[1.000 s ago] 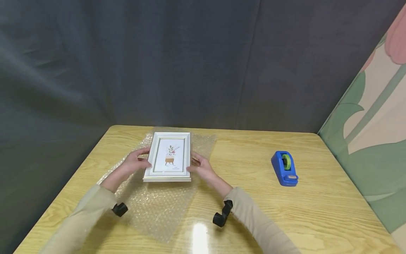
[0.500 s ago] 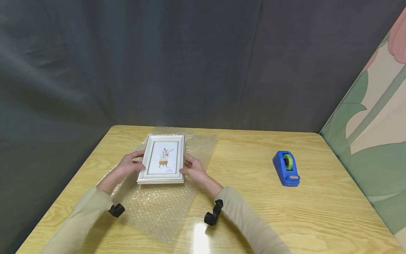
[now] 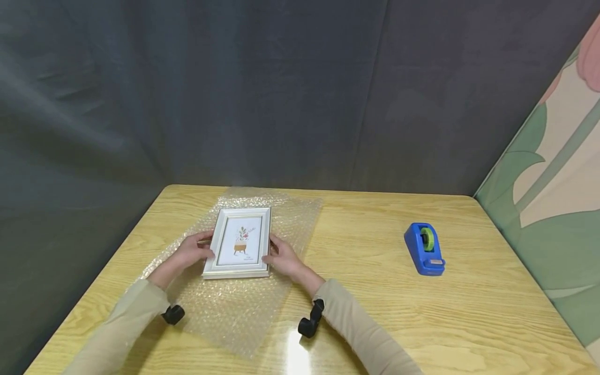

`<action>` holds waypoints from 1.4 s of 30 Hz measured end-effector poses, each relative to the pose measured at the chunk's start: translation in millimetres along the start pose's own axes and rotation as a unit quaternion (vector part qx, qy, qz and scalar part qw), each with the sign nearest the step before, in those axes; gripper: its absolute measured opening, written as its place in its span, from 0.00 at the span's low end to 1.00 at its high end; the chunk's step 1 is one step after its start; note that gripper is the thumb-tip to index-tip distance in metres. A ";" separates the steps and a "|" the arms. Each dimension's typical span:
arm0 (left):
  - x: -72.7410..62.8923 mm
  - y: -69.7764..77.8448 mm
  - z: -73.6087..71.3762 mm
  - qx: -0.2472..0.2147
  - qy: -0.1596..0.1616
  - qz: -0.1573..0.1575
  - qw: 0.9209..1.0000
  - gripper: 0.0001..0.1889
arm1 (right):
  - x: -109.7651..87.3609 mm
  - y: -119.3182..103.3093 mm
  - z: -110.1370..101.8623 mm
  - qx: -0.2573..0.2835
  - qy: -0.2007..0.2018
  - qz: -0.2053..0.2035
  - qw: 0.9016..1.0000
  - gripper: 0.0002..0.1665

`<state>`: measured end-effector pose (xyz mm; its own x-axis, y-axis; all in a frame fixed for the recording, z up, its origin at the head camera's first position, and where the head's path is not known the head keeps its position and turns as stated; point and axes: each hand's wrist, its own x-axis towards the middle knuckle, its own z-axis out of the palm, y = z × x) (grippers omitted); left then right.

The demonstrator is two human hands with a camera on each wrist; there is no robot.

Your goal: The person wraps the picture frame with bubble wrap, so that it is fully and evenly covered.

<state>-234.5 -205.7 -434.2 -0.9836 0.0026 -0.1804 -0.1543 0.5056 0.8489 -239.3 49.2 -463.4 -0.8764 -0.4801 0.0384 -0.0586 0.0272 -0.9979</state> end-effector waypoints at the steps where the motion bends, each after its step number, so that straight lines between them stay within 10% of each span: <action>1: -0.2 -1.1 0.3 -0.003 0.001 0.001 1.000 0.39 | 0.0 0.3 0.3 0.000 0.000 0.003 1.000 0.41; 14: -15.4 -5.6 -2.3 0.030 -0.042 0.018 0.999 0.35 | -15.0 -9.2 2.8 -0.166 0.055 -0.030 0.984 0.33; 20: -35.5 -7.3 -10.9 0.069 -0.104 0.071 0.990 0.39 | -27.0 -10.1 -6.5 -0.200 -0.004 -0.019 0.980 0.45; 27: -36.4 -15.2 -11.8 0.074 -0.104 0.115 0.985 0.39 | -27.9 -4.5 -8.6 -0.194 -0.036 -0.047 0.979 0.45; 42: -32.7 -0.5 -5.2 0.119 -0.075 0.043 0.989 0.38 | -24.3 -6.0 -7.0 -0.218 0.006 -0.063 0.974 0.37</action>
<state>-202.7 -210.5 -426.2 -0.9644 0.1742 -0.1992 -0.0259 0.6868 0.7264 -221.0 66.8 -457.9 -0.8544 -0.4937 0.1617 -0.3612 0.3407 -0.8680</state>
